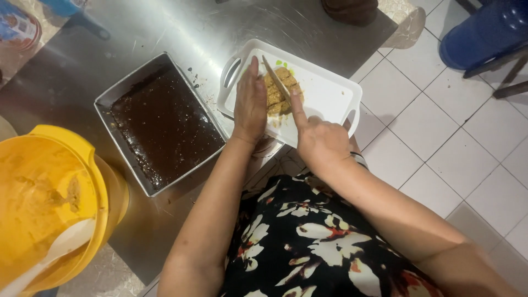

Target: Spreading and leveling dough over batter in baking pans using a spatula and a scoop in a bakery kitchen.

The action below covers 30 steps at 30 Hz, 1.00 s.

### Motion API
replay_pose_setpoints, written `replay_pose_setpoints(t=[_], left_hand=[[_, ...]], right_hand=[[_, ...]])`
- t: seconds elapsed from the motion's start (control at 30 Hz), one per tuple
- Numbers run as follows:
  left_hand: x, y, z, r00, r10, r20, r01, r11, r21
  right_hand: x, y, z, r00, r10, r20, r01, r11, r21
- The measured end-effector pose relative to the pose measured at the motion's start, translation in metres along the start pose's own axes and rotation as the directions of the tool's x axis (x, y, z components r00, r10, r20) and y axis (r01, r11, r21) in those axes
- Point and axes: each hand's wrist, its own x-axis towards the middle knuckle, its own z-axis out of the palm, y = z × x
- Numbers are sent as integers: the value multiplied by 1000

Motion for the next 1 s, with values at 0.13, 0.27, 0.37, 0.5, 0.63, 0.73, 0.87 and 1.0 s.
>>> replay_pose_setpoints(t=[0.13,0.27,0.37,0.5,0.63,0.73,0.87,1.0], left_hand=[[0,3,-6,998,-62,-26,59,993,-105],[2,-4,-4,997,-65,-30,60,988,-143],[1,-6,-2,995,-84,-45,73,975,-208],[0,-6,-2,992,-116,-55,98,961,-258],[3,3,-1,989,-140,-53,119,951,-285],[7,-4,2,983,-173,-63,144,937,-318],[5,28,-5,972,-229,-59,182,884,-430],[12,16,-2,956,-255,-142,154,853,-498]], right_hand=[[2,0,16,1000,-19,14,19,1000,-23],[4,-4,16,999,-25,37,26,999,-24],[6,-3,18,998,-18,64,20,1000,-19],[8,11,-6,997,33,76,-38,997,64],[-3,21,-25,993,111,37,-116,979,170],[-12,16,-32,985,78,-152,-43,974,220],[-24,48,-9,987,51,-156,-25,986,165],[-43,55,-9,992,-16,-125,26,997,73]])
